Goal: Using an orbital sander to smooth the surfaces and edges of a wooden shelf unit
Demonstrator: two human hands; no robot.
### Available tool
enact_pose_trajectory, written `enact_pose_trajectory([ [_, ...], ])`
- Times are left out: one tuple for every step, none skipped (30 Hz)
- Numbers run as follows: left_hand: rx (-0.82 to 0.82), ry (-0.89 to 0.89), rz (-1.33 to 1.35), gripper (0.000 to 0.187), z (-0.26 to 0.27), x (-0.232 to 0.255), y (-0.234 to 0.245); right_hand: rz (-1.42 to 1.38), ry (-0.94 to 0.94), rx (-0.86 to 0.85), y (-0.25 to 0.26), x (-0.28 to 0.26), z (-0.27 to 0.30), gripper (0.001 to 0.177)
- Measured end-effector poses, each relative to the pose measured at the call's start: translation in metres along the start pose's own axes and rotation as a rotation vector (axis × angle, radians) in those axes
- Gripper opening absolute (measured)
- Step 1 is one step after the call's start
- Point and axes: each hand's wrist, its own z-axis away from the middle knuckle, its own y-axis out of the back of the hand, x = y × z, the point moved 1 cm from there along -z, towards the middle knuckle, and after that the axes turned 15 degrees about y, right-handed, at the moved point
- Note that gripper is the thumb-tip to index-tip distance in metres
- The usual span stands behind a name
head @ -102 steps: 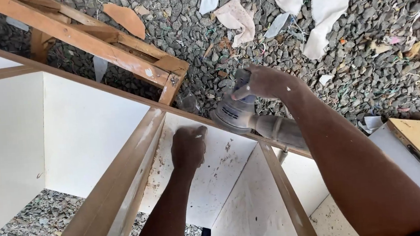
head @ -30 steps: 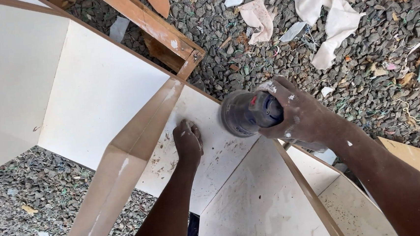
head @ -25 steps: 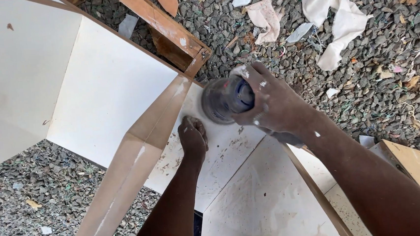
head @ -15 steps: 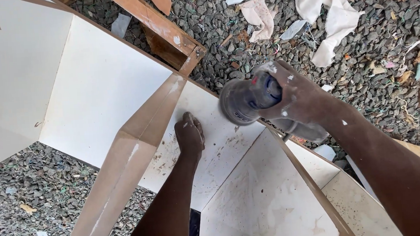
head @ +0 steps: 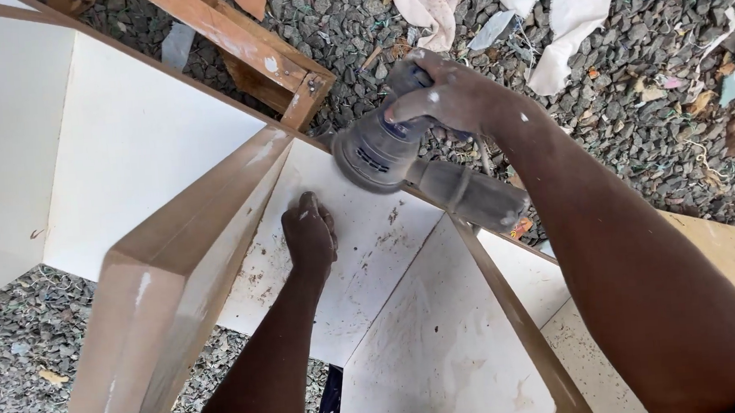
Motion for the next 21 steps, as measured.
enact_pose_trajectory([
  [0.018, 0.004, -0.016, 0.040, -0.001, 0.000, 0.000, -0.035, -0.049, 0.008, 0.003, 0.002, -0.002, 0.076],
  [0.036, 0.007, -0.033, 0.042, -0.002, 0.001, -0.001, -0.070, -0.097, 0.016, 0.005, 0.003, -0.005, 0.078],
  [0.035, 0.005, -0.042, 0.042, -0.002, 0.002, -0.002, -0.076, -0.098, 0.023, 0.009, 0.022, -0.005, 0.078],
  [0.081, -0.018, -0.160, 0.043, -0.002, 0.004, -0.003, -0.170, -0.133, -0.027, 0.011, 0.040, -0.005, 0.080],
  [0.124, -0.038, -0.276, 0.044, -0.002, 0.004, -0.006, -0.261, -0.171, -0.079, 0.014, 0.060, -0.003, 0.084],
  [0.120, -0.037, -0.284, 0.044, -0.001, 0.003, -0.012, -0.266, -0.176, -0.073, 0.016, 0.081, 0.005, 0.084],
  [0.039, -0.064, -0.473, 0.044, -0.002, 0.002, -0.022, -0.256, -0.248, -0.080, 0.019, 0.103, 0.013, 0.084],
  [-0.044, -0.091, -0.661, 0.045, -0.003, 0.001, -0.031, -0.246, -0.319, -0.087, 0.022, 0.125, 0.021, 0.083],
  [-0.052, -0.084, -0.669, 0.045, -0.008, -0.006, -0.042, -0.251, -0.331, -0.084, 0.026, 0.144, 0.034, 0.083],
  [-0.035, -0.387, -1.186, 0.031, -0.011, -0.012, -0.055, -0.265, -0.416, -0.075, 0.029, 0.163, 0.048, 0.084],
  [-0.009, -0.709, -1.690, 0.017, -0.015, -0.019, -0.065, -0.278, -0.493, -0.070, 0.031, 0.181, 0.058, 0.084],
  [-0.013, -0.705, -1.693, 0.017, -0.010, -0.013, -0.069, -0.281, -0.498, -0.072, 0.034, 0.190, 0.069, 0.084],
  [-0.026, -0.416, -1.377, 0.026, -0.004, -0.006, -0.069, -0.266, -0.543, -0.069, 0.036, 0.198, 0.079, 0.085],
  [-0.031, -0.143, -1.048, 0.035, 0.003, 0.001, -0.069, -0.250, -0.588, -0.065, 0.039, 0.205, 0.090, 0.087],
  [-0.035, -0.150, -1.050, 0.035, 0.004, 0.001, -0.069, -0.250, -0.588, -0.057, 0.040, 0.203, 0.091, 0.087],
  [-0.020, -0.142, -1.067, 0.035, 0.005, 0.000, -0.069, -0.259, -0.594, -0.073, 0.040, 0.201, 0.092, 0.089],
  [-0.003, -0.134, -1.084, 0.034, 0.006, 0.001, -0.068, -0.269, -0.597, -0.089, 0.040, 0.198, 0.091, 0.091],
  [-0.004, -0.143, -1.086, 0.034, 0.004, 0.002, -0.073, -0.269, -0.594, -0.081, 0.043, 0.199, 0.082, 0.091],
  [0.001, -0.133, -1.092, 0.033, 0.005, 0.001, -0.072, -0.282, -0.555, -0.107, 0.039, 0.199, 0.070, 0.092],
  [0.005, -0.123, -1.098, 0.032, 0.005, 0.000, -0.071, -0.295, -0.516, -0.132, 0.034, 0.198, 0.058, 0.092],
  [0.013, -0.121, -1.100, 0.032, 0.007, 0.003, -0.071, -0.300, -0.510, -0.137, 0.028, 0.189, 0.037, 0.092],
])
